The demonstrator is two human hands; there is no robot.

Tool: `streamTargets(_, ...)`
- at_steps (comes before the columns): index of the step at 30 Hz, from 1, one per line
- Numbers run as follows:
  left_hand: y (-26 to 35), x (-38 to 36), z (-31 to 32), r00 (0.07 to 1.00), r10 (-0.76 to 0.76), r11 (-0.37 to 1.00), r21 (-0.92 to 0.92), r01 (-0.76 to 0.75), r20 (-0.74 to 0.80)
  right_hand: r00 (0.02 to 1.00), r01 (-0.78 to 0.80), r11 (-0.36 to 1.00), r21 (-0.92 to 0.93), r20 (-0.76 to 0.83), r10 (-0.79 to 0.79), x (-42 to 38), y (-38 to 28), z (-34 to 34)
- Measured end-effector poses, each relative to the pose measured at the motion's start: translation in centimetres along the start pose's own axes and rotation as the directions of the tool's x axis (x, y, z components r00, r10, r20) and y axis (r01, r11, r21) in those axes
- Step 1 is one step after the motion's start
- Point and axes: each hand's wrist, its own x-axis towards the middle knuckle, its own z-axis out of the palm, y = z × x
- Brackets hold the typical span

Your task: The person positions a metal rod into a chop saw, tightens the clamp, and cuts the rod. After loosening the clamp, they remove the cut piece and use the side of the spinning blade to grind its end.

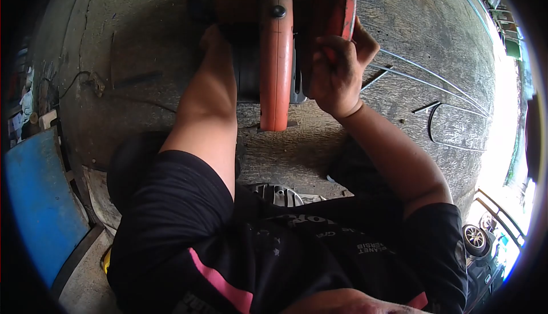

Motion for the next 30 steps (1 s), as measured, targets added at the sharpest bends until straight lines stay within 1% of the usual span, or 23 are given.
streamTargets(5,0.1,0.2,0.0,1.0,-0.003,1.0,-0.01,0.003,-0.006,1.0,-0.011,1.0,0.017,-0.008,0.011,0.1,-0.1,0.0)
streamTargets(11,0.1,0.4,0.0,1.0,-0.013,0.999,-0.033,0.013,-0.009,0.999,-0.035,0.999,-0.02,0.024,0.035,1.3,-0.5,-0.5)
streamTargets(13,0.2,0.4,0.0,1.0,-0.015,0.999,-0.038,0.015,-0.009,0.999,-0.033,0.999,0.014,-0.001,0.033,1.4,-0.5,-0.4)
streamTargets(19,0.2,0.4,0.2,0.999,-0.031,0.998,-0.061,0.03,-0.013,0.999,-0.043,0.999,0.007,0.002,0.043,1.3,-0.6,-0.5)
streamTargets(30,0.1,0.5,0.3,0.999,-0.05,0.994,-0.093,0.048,-0.022,1.0,-0.015,1.0,0.009,-0.015,0.015,1.1,-0.4,-0.3)
